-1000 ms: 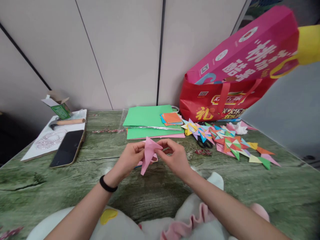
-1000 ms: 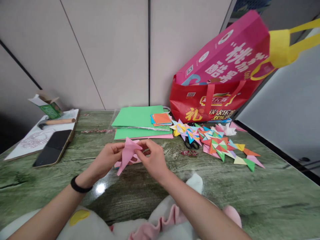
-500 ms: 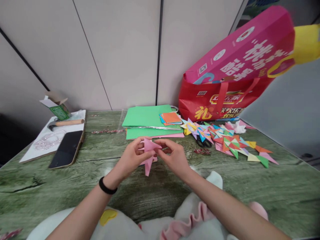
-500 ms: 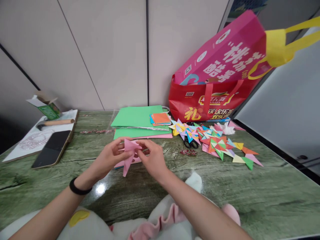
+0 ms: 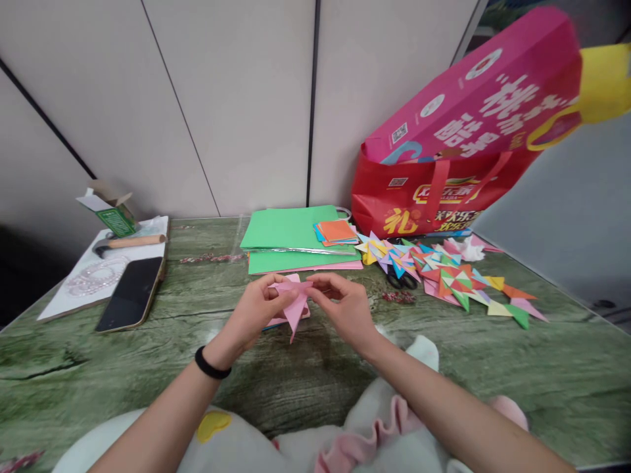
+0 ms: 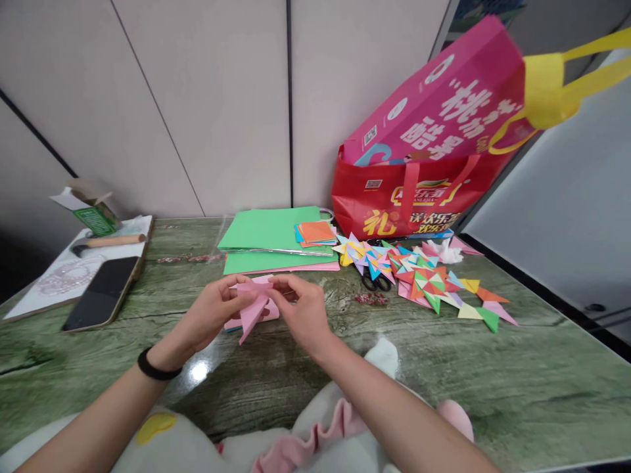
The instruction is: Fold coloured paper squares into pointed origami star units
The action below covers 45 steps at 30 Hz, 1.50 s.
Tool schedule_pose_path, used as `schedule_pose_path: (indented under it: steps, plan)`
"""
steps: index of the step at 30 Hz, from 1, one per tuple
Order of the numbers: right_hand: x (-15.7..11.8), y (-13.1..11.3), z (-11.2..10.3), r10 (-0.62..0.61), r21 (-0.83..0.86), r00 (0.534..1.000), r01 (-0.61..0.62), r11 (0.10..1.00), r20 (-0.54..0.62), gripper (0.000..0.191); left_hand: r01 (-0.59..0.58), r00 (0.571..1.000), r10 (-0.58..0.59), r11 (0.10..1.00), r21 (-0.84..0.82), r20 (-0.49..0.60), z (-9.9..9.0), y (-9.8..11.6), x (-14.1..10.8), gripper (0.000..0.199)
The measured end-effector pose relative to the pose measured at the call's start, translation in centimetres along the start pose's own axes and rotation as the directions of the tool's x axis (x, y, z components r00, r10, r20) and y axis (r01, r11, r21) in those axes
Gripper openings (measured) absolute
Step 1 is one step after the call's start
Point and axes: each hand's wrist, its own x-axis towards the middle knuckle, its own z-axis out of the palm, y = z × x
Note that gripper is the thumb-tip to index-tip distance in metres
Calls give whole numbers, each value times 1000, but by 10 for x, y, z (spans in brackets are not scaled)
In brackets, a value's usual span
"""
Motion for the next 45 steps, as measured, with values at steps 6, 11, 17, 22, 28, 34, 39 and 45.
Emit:
schedule_pose_path:
  steps: [6, 11, 17, 22, 28, 34, 39, 45]
  plan:
    - [0, 1, 0, -25, -11, 1000, 25, 1000, -5, 12, -15, 1000, 16, 1000, 7, -27, 0, -1, 1, 29]
    - [-1, -1, 0, -32, -20, 999, 31, 999, -3, 14, -19, 998, 20, 1000, 19, -52, 2, -1, 0, 25]
    - [-1, -1, 0, -38, -31, 999, 38, 999, -24, 12, -2, 999, 2, 1000, -1, -34, 3, -2, -1, 29]
    - [-1, -1, 0, -28, -1, 999, 28, 1000, -22, 12, -44, 999, 44, 999, -10, 4, 2, -2, 1, 35]
    - [-1, -2, 0, -61, 39, 998, 61, 997, -5, 12, -79, 993, 80, 997, 13, -87, 2, -1, 1, 32]
    - [-1, -4, -1, -125, 1, 992, 125, 992, -20, 14, -190, 974, 192, 981, 29, -121, 1, -1, 1, 35]
    - [-1, -4, 0, -105, 3, 994, 105, 994, 12, 14, -155, 985, 154, 988, -13, -84, 0, 0, 1, 39]
    - [-1, -1, 0, -38, 33, 997, 35, 999, 64, 13, -115, 992, 113, 993, -28, -63, -1, -2, 3, 49]
